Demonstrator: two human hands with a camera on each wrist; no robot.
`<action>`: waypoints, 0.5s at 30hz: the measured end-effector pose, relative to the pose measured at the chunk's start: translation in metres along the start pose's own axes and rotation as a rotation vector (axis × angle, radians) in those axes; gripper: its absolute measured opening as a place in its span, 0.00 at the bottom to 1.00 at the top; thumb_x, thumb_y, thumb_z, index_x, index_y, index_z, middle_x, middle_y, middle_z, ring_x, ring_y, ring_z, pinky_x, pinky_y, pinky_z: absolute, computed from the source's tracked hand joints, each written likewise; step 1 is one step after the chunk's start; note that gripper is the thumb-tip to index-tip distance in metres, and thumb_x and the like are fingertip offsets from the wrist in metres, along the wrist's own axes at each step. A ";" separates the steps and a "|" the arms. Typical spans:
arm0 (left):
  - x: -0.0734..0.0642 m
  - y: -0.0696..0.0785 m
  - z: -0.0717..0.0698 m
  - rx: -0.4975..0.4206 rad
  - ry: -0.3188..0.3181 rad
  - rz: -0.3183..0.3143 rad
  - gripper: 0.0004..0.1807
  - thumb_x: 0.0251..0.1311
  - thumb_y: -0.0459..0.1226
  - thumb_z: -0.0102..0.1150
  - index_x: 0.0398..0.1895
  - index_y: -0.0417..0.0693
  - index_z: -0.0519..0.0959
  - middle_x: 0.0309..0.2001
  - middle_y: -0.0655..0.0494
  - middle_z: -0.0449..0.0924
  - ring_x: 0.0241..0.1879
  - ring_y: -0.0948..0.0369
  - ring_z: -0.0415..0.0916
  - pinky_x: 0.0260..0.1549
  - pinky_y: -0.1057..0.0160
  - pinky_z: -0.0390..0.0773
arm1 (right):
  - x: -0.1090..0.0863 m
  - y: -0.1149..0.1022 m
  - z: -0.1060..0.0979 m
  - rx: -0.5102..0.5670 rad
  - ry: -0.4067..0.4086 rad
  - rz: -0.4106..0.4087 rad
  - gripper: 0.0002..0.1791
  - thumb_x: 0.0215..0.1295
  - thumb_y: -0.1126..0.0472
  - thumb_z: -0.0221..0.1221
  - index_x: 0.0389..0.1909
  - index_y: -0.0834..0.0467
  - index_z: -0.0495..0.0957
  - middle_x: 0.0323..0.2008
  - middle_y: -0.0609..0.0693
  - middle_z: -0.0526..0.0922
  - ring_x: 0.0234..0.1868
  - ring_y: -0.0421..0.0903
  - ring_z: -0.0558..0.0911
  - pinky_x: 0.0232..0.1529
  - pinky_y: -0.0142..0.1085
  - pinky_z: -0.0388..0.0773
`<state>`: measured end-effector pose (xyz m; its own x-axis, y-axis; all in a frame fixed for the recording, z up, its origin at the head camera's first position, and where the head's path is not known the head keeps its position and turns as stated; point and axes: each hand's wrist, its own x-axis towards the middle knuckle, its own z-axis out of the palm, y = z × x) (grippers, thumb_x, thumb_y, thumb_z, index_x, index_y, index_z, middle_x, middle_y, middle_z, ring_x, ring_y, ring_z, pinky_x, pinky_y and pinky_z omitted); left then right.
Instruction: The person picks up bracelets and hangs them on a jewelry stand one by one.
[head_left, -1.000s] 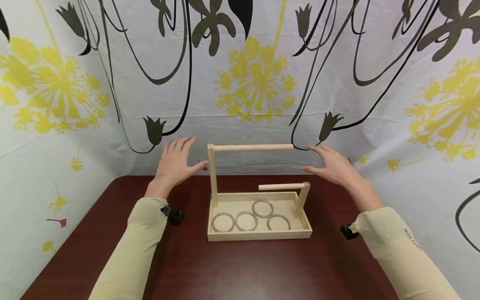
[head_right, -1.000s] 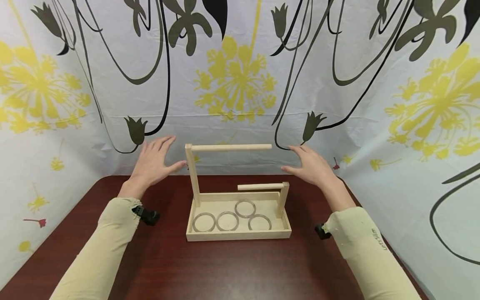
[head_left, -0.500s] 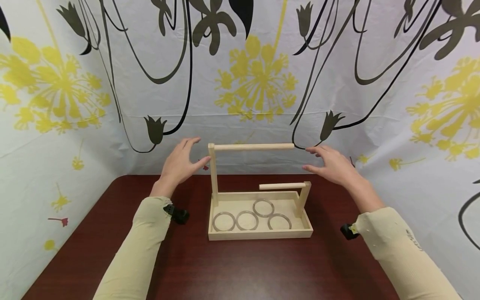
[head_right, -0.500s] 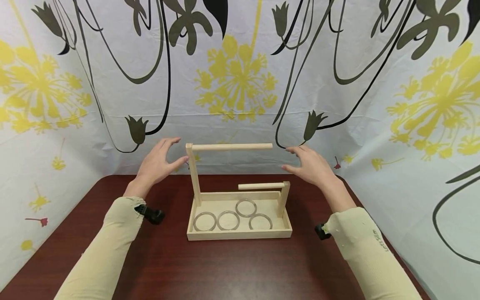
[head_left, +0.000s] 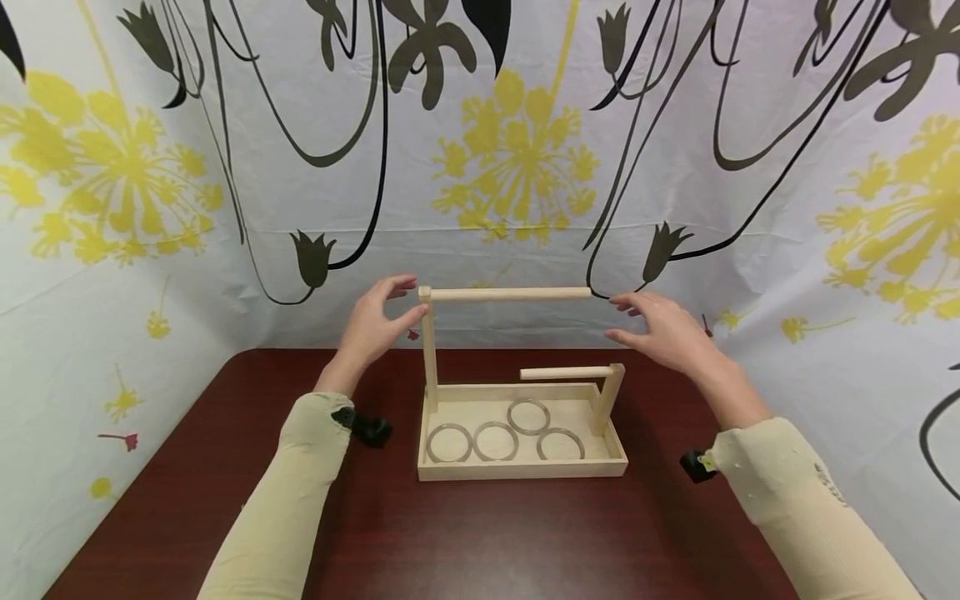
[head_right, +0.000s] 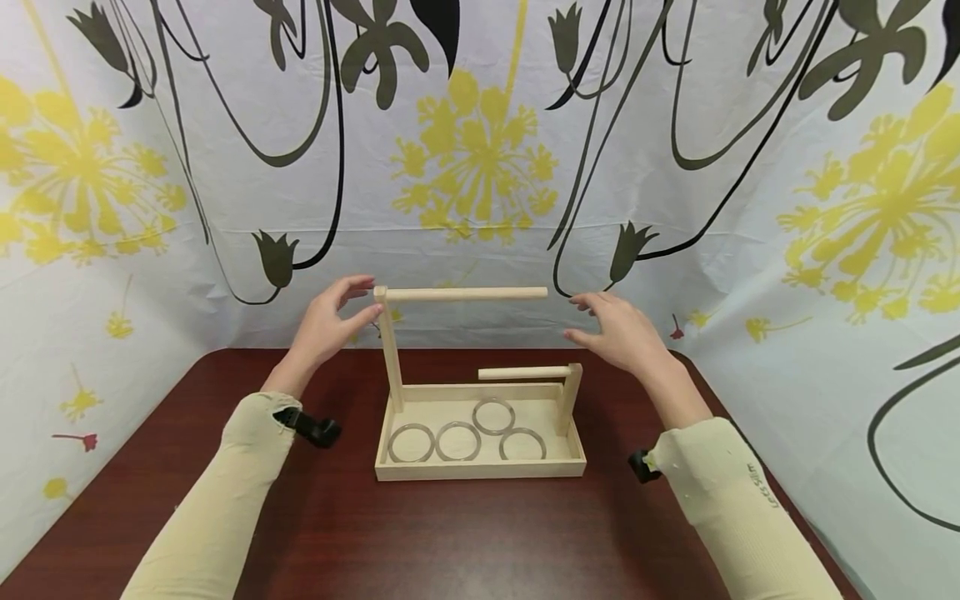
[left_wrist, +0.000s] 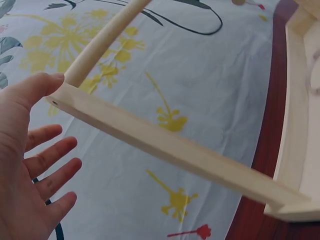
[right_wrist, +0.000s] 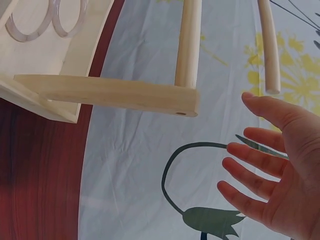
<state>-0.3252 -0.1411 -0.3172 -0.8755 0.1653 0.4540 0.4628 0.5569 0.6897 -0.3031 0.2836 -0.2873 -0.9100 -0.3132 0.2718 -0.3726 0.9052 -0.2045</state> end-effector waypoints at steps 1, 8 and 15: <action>0.000 0.000 0.001 -0.037 0.003 0.004 0.31 0.66 0.46 0.63 0.69 0.47 0.69 0.67 0.46 0.72 0.67 0.49 0.69 0.70 0.47 0.65 | 0.000 -0.001 0.000 0.000 0.000 -0.001 0.31 0.67 0.49 0.64 0.66 0.59 0.71 0.58 0.62 0.79 0.60 0.61 0.77 0.55 0.59 0.75; 0.002 -0.001 0.006 -0.262 0.011 0.002 0.28 0.66 0.40 0.63 0.67 0.44 0.70 0.67 0.40 0.72 0.67 0.47 0.71 0.70 0.49 0.66 | 0.000 -0.006 -0.001 0.004 -0.003 -0.013 0.30 0.68 0.49 0.62 0.66 0.60 0.71 0.58 0.62 0.80 0.59 0.60 0.78 0.55 0.58 0.75; 0.001 0.000 0.012 -0.384 0.020 0.007 0.26 0.66 0.33 0.62 0.66 0.39 0.70 0.62 0.37 0.73 0.63 0.45 0.73 0.65 0.50 0.72 | 0.000 -0.011 -0.002 0.006 0.008 -0.019 0.28 0.68 0.52 0.63 0.65 0.60 0.72 0.57 0.62 0.80 0.59 0.60 0.78 0.55 0.58 0.75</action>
<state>-0.3282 -0.1315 -0.3234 -0.8709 0.1501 0.4679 0.4906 0.2099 0.8457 -0.2986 0.2738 -0.2835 -0.9010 -0.3284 0.2833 -0.3914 0.8971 -0.2050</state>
